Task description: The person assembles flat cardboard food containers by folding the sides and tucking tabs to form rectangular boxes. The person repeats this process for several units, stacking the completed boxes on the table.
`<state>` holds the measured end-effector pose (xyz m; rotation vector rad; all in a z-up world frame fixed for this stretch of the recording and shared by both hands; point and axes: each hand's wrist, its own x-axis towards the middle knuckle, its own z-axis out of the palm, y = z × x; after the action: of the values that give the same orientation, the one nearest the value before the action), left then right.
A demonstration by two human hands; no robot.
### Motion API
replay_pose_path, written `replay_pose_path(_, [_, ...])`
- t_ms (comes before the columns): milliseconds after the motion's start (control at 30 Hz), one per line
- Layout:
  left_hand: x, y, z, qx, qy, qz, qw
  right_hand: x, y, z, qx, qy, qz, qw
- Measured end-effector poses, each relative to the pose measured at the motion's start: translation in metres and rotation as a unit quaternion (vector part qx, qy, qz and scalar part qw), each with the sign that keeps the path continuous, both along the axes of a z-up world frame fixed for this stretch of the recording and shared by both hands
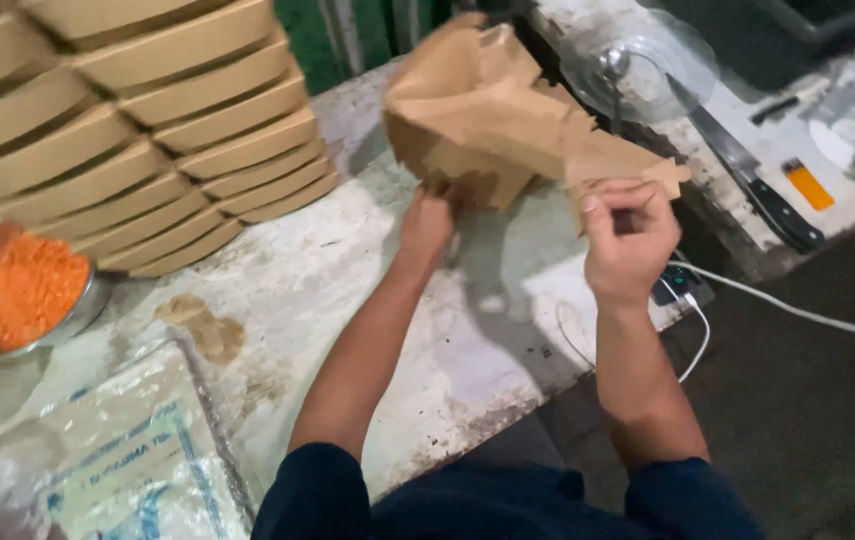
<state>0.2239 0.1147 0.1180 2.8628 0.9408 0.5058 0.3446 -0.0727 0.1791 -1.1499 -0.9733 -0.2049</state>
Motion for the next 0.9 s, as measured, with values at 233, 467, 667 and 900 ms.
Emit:
replay_pose_path(233, [0.013,0.036,-0.073,-0.180,-0.184,-0.037,0.966,-0.129,-0.083,0.022,0.032,-0.082,0.133,0.987])
replay_pose_path(467, [-0.031,0.007,-0.057,-0.414,-0.313,0.093,0.849,-0.163,-0.097,-0.030,0.012,0.005,0.243,0.970])
replay_pose_path(667, [-0.096,-0.012,-0.032,-0.562,-0.425,0.214,0.677,-0.169,-0.088,-0.067,-0.072,-0.011,0.261,0.963])
replay_pose_path(900, [-0.221,-0.022,-0.053,-0.661,-0.470,0.290,0.508,-0.180,-0.074,-0.066,-0.378,-0.062,0.535,0.753])
